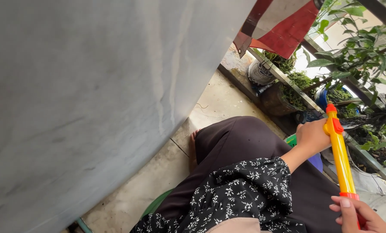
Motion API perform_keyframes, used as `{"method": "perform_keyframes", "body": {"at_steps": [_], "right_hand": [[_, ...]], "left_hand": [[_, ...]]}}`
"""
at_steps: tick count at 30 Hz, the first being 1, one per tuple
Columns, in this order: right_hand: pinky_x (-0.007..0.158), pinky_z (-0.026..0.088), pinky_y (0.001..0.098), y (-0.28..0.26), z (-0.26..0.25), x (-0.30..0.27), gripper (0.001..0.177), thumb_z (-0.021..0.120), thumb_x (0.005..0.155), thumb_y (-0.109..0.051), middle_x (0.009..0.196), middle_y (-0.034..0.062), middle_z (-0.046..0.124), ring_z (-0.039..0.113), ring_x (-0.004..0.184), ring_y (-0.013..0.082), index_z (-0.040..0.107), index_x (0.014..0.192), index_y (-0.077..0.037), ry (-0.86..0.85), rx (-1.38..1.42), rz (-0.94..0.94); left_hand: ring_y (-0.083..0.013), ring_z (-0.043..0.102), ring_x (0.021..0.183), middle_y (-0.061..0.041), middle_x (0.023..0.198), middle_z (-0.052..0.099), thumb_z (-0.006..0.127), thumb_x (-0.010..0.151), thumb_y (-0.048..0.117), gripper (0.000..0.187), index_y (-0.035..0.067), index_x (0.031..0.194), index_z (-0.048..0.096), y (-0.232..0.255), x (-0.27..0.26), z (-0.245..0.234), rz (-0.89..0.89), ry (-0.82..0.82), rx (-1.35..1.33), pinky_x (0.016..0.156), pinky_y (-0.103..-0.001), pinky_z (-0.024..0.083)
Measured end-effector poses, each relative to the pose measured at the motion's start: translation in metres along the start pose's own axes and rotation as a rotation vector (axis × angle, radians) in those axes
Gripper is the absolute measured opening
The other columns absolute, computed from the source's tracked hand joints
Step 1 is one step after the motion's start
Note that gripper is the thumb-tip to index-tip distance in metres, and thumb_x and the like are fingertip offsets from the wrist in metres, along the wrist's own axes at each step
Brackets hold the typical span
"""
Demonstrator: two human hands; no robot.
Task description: The person sits on a balcony floor and uses a yellow manual pump sprayer to water potted plants. They repeatedly fill the sprayer from a plastic bottle, pump the handle to pressurize it, and spray water onto the foliage and soil of several plants.
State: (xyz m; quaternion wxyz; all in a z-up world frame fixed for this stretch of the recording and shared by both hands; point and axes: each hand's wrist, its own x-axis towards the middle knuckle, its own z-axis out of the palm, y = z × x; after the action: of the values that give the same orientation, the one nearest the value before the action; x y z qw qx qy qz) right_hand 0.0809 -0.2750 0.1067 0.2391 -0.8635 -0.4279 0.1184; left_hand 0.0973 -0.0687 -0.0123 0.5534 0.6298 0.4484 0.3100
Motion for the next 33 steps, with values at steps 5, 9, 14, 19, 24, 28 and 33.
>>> {"method": "perform_keyframes", "body": {"at_steps": [5, 9, 14, 19, 24, 28, 33], "right_hand": [[0.066, 0.046, 0.0307, 0.027, 0.003, 0.009, 0.026, 0.056, 0.116, -0.017, 0.088, 0.019, 0.07, 0.055, 0.063, 0.023, 0.073, 0.11, 0.002, -0.027, -0.017, 0.036], [0.062, 0.042, 0.0295, 0.048, 0.005, 0.011, 0.03, 0.054, 0.12, -0.019, 0.087, 0.0198, 0.068, 0.052, 0.061, 0.0225, 0.071, 0.112, 0.004, -0.007, 0.002, -0.065], [0.06, 0.041, 0.0302, 0.047, 0.006, 0.015, 0.031, 0.054, 0.12, -0.02, 0.087, 0.0205, 0.068, 0.05, 0.059, 0.0235, 0.071, 0.112, 0.005, -0.022, -0.001, -0.043], [0.065, 0.046, 0.0313, 0.042, 0.006, 0.016, 0.029, 0.054, 0.119, -0.018, 0.088, 0.0199, 0.069, 0.054, 0.062, 0.0243, 0.072, 0.112, 0.003, -0.037, -0.001, -0.033], [0.065, 0.045, 0.031, 0.045, 0.005, 0.017, 0.029, 0.053, 0.119, -0.018, 0.09, 0.0183, 0.069, 0.054, 0.063, 0.0249, 0.072, 0.112, 0.002, -0.055, -0.001, -0.047], [0.064, 0.043, 0.0304, 0.047, 0.007, 0.015, 0.029, 0.053, 0.12, -0.019, 0.09, 0.0171, 0.068, 0.053, 0.063, 0.0241, 0.072, 0.113, 0.002, -0.051, -0.009, -0.064], [0.063, 0.04, 0.0283, 0.057, 0.009, 0.017, 0.028, 0.051, 0.12, -0.017, 0.09, 0.0183, 0.067, 0.049, 0.061, 0.0208, 0.071, 0.114, 0.003, -0.036, 0.056, -0.112]], "left_hand": [[-0.0361, 0.068, 0.08, -0.008, 0.081, 0.072, 0.042, 0.074, 0.058, 0.051, 0.015, 0.092, 0.064, -0.001, -0.001, 0.006, -0.028, -0.012, 0.01, 0.082, -0.049, 0.041], [-0.036, 0.069, 0.081, -0.008, 0.079, 0.072, 0.042, 0.074, 0.056, 0.049, 0.016, 0.093, 0.065, -0.002, -0.002, 0.012, -0.029, -0.022, -0.013, 0.085, -0.05, 0.041], [-0.0354, 0.069, 0.079, -0.007, 0.079, 0.072, 0.043, 0.076, 0.053, 0.047, 0.015, 0.092, 0.065, -0.004, -0.001, 0.01, -0.037, -0.027, -0.011, 0.085, -0.051, 0.04], [-0.0362, 0.069, 0.078, -0.008, 0.078, 0.072, 0.042, 0.077, 0.054, 0.047, 0.016, 0.092, 0.064, -0.006, 0.001, 0.006, -0.034, -0.011, 0.018, 0.086, -0.051, 0.04], [-0.0366, 0.069, 0.082, -0.006, 0.084, 0.074, 0.043, 0.076, 0.051, 0.043, 0.018, 0.091, 0.067, 0.0, 0.0, -0.002, -0.053, -0.018, 0.048, 0.087, -0.051, 0.039], [-0.0362, 0.068, 0.077, -0.007, 0.077, 0.071, 0.044, 0.074, 0.052, 0.044, 0.014, 0.087, 0.062, -0.005, 0.0, 0.001, -0.048, 0.005, 0.029, 0.086, -0.05, 0.04], [-0.0354, 0.068, 0.074, -0.007, 0.073, 0.07, 0.04, 0.072, 0.055, 0.049, 0.014, 0.086, 0.061, -0.005, 0.002, 0.004, -0.051, 0.022, 0.017, 0.083, -0.049, 0.04]]}}
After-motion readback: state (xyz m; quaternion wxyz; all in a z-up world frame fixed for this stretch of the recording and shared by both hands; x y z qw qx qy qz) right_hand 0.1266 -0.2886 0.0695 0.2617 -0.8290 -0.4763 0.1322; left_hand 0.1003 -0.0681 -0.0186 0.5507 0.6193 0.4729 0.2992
